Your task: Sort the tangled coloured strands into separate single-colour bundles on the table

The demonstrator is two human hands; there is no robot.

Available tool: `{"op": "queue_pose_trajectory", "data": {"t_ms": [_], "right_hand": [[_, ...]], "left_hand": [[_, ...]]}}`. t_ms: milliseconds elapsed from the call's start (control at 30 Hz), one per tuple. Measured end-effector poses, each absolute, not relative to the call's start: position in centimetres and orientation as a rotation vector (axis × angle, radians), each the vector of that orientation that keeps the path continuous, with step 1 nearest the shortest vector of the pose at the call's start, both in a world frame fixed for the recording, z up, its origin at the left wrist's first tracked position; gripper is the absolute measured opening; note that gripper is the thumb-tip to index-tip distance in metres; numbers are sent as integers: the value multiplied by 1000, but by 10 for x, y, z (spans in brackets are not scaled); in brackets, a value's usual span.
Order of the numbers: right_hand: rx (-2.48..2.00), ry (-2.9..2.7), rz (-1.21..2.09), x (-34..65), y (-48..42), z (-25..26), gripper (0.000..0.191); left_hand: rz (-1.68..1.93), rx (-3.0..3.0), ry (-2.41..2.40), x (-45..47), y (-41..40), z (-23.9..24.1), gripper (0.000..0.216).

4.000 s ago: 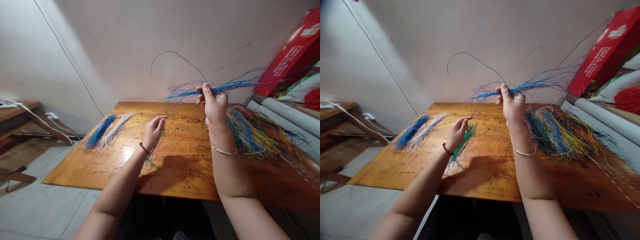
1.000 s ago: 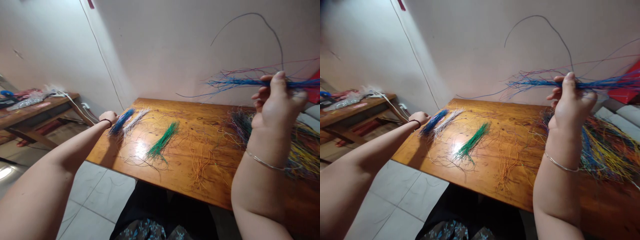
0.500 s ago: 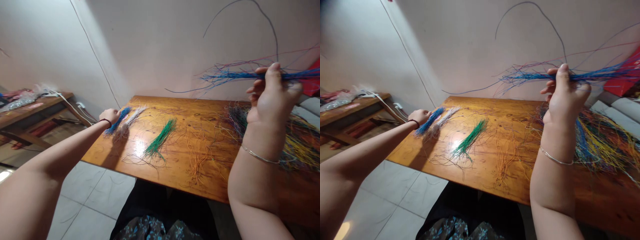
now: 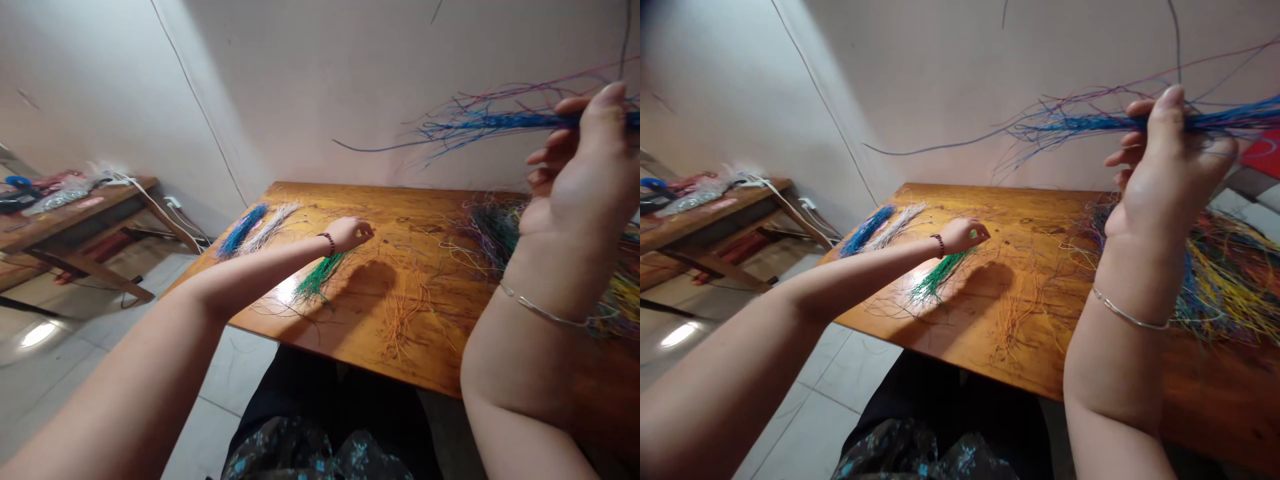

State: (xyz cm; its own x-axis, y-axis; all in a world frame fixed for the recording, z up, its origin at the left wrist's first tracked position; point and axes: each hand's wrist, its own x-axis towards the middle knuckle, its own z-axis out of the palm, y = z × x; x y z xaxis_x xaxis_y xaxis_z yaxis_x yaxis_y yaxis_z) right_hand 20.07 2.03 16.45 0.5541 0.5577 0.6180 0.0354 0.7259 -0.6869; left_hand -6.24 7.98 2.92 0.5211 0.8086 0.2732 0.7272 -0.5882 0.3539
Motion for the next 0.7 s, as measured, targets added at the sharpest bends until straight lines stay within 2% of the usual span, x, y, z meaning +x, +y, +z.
{"op": "queue_pose_trajectory", "data": {"t_ms": [167, 433, 700], "right_hand": [[-727, -937, 381, 197, 14, 170, 38], [-744, -910, 468, 201, 6, 175, 32], [-960, -945, 401, 209, 6, 174, 32]], "left_hand": [[774, 2294, 1285, -15, 77, 25, 12], [830, 2211, 1159, -38, 9, 34, 51], [585, 2256, 1057, -78, -25, 65, 61]]}}
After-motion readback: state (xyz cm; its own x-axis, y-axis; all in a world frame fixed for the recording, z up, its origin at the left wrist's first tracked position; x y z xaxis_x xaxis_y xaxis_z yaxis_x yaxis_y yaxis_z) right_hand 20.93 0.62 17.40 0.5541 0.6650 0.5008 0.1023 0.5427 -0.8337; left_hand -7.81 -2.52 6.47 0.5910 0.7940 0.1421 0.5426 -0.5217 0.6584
